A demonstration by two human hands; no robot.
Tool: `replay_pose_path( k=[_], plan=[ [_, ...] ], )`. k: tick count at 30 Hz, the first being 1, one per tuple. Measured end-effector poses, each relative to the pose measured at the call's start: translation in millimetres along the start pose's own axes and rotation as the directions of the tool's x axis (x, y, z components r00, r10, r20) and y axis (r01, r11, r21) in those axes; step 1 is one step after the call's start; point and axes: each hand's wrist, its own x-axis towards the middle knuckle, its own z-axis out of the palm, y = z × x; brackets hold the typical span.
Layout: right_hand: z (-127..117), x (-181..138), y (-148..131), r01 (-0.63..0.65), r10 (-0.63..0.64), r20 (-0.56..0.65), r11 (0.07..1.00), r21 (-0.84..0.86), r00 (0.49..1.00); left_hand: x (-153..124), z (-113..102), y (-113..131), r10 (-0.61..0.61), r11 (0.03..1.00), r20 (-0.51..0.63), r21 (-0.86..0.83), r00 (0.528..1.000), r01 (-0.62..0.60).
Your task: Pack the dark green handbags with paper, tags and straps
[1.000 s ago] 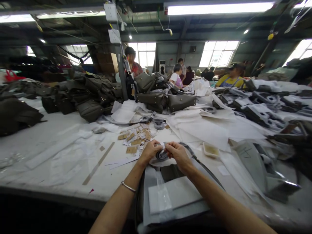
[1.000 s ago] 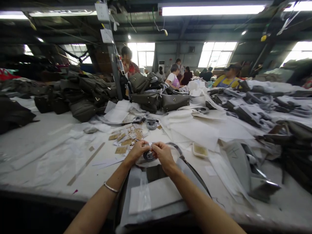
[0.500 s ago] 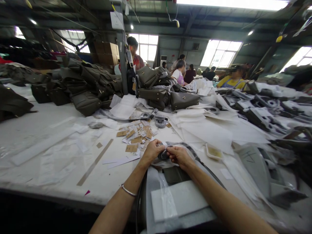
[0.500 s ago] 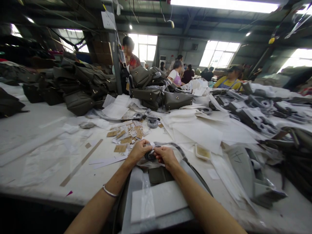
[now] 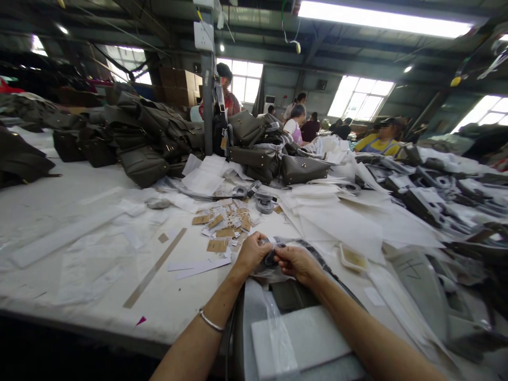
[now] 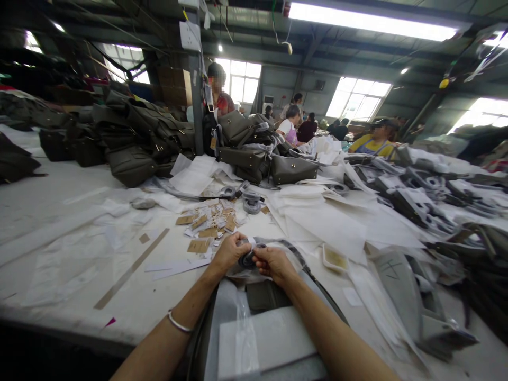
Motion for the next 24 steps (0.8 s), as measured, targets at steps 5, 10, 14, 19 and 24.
replay_pose_path(
  k=[5,10,14,19,24],
  plan=[
    [11,7,3,0.105,-0.133,-0.084,0.953,-0.285,0.988,0,1,0,0.001,0.997,0.038,-0.077,0.999,0.002],
    [3,0,-4,0.222,-0.347,-0.116,0.786,-0.577,0.931,5,-1,-8,-0.008,0.99,0.035,-0.139,0.999,0.013],
    [-8,-14,-16,0.352,-0.732,0.098,0.202,-0.914,0.674,7,-2,-11,-0.012,0.986,0.035,-0.164,0.999,0.018],
    [4,-3,-22,0.433,-0.764,0.455,-0.255,-0.865,0.458,2,2,-2,0.013,0.987,0.078,-0.162,0.997,-0.001],
    [20,21,-19,0.366,-0.565,0.384,-0.152,-0.918,0.73,0,-5,3,0.052,0.993,0.128,-0.114,0.99,-0.037]
  ],
)
